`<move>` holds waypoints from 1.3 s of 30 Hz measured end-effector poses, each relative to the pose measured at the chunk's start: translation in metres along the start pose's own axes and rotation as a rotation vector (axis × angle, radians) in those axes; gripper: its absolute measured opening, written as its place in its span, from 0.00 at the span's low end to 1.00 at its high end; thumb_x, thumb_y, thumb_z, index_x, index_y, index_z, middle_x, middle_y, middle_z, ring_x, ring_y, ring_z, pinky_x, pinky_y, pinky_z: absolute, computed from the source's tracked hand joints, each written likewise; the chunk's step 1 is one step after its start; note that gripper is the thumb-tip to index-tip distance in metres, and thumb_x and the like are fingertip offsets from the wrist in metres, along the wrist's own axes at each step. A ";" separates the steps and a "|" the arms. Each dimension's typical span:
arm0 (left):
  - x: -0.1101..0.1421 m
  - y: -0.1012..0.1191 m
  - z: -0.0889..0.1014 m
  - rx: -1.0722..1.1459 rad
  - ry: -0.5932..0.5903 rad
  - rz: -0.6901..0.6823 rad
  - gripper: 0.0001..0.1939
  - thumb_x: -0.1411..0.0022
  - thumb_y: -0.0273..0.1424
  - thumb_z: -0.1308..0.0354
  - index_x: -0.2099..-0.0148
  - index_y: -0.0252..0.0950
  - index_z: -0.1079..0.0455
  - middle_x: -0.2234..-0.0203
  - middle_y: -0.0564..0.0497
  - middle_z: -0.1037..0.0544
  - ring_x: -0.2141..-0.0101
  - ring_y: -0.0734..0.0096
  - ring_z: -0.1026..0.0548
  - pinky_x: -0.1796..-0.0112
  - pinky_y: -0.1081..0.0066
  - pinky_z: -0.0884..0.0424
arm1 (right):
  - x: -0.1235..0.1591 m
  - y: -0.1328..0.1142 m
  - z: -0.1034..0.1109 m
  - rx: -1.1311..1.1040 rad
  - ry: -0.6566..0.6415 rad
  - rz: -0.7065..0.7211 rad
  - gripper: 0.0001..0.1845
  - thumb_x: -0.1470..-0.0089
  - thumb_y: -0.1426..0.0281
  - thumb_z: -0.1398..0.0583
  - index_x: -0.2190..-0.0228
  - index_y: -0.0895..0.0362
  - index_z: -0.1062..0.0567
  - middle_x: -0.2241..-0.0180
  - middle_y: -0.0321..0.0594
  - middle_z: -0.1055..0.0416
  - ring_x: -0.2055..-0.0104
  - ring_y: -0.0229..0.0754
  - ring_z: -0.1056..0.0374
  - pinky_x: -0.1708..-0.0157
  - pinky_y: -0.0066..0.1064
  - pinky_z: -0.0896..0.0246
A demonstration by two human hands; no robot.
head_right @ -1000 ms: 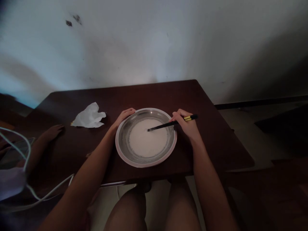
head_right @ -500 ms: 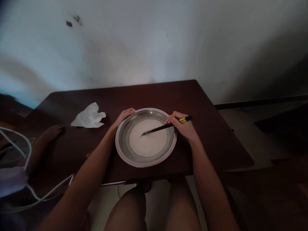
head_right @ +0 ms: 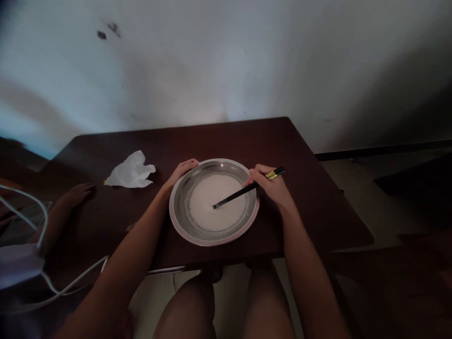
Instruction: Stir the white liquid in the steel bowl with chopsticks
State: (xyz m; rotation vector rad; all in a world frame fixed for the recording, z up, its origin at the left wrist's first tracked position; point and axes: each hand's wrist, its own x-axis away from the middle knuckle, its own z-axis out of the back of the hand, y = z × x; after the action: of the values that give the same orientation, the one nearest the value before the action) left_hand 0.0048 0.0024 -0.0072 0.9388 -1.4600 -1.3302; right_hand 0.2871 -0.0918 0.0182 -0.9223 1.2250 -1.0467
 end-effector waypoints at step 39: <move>-0.002 -0.003 0.001 0.015 -0.006 0.002 0.14 0.55 0.40 0.38 0.72 0.33 0.32 0.81 0.56 0.32 0.78 0.78 0.36 0.75 0.76 0.41 | -0.001 0.001 0.000 -0.005 0.094 0.028 0.17 0.44 0.65 0.41 0.83 0.55 0.30 0.81 0.33 0.28 0.75 0.36 0.31 0.69 0.30 0.38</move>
State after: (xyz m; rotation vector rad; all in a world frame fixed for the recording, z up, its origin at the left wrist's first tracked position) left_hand 0.0046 0.0046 -0.0105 0.9433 -1.4771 -1.3230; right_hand 0.2874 -0.0910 0.0173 -0.8653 1.3153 -1.0760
